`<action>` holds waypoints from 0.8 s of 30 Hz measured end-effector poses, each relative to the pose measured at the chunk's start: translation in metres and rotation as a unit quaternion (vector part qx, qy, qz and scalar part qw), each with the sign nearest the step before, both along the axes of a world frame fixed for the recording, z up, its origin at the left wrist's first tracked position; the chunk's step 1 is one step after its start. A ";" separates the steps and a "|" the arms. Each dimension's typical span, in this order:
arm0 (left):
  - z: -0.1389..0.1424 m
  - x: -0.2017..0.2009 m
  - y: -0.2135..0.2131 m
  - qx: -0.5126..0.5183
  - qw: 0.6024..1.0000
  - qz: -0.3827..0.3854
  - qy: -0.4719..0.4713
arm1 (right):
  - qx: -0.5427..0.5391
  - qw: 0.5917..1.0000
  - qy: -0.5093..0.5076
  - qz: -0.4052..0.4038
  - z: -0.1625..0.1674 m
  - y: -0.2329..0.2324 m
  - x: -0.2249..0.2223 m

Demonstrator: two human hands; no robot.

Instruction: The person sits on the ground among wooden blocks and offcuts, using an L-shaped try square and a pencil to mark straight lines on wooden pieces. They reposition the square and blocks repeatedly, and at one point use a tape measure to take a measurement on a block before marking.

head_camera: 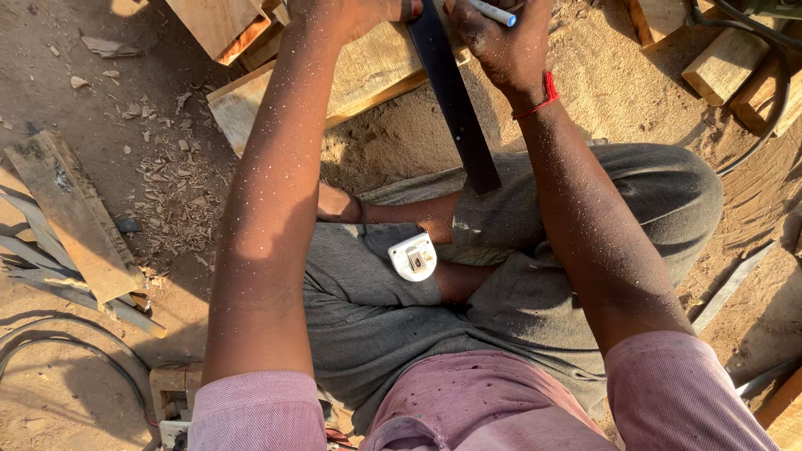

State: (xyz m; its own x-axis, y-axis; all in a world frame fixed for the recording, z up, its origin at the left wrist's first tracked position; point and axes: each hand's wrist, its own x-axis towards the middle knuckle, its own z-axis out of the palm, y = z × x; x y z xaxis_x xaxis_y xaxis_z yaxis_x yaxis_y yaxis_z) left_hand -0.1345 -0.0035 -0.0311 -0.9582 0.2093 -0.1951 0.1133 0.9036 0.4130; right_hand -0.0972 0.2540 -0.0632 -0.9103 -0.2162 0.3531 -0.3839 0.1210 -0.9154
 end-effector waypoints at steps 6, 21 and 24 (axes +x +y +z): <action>0.008 0.002 -0.001 -0.009 0.997 0.070 0.035 | 0.003 0.998 -0.005 0.060 0.037 -0.009 0.003; 0.029 0.001 -0.001 -0.005 0.995 0.092 -0.028 | 0.395 0.907 -0.023 0.143 0.041 -0.031 -0.071; 0.019 0.001 -0.004 -0.015 0.992 0.112 -0.053 | 0.382 0.914 0.006 0.136 0.043 -0.026 -0.054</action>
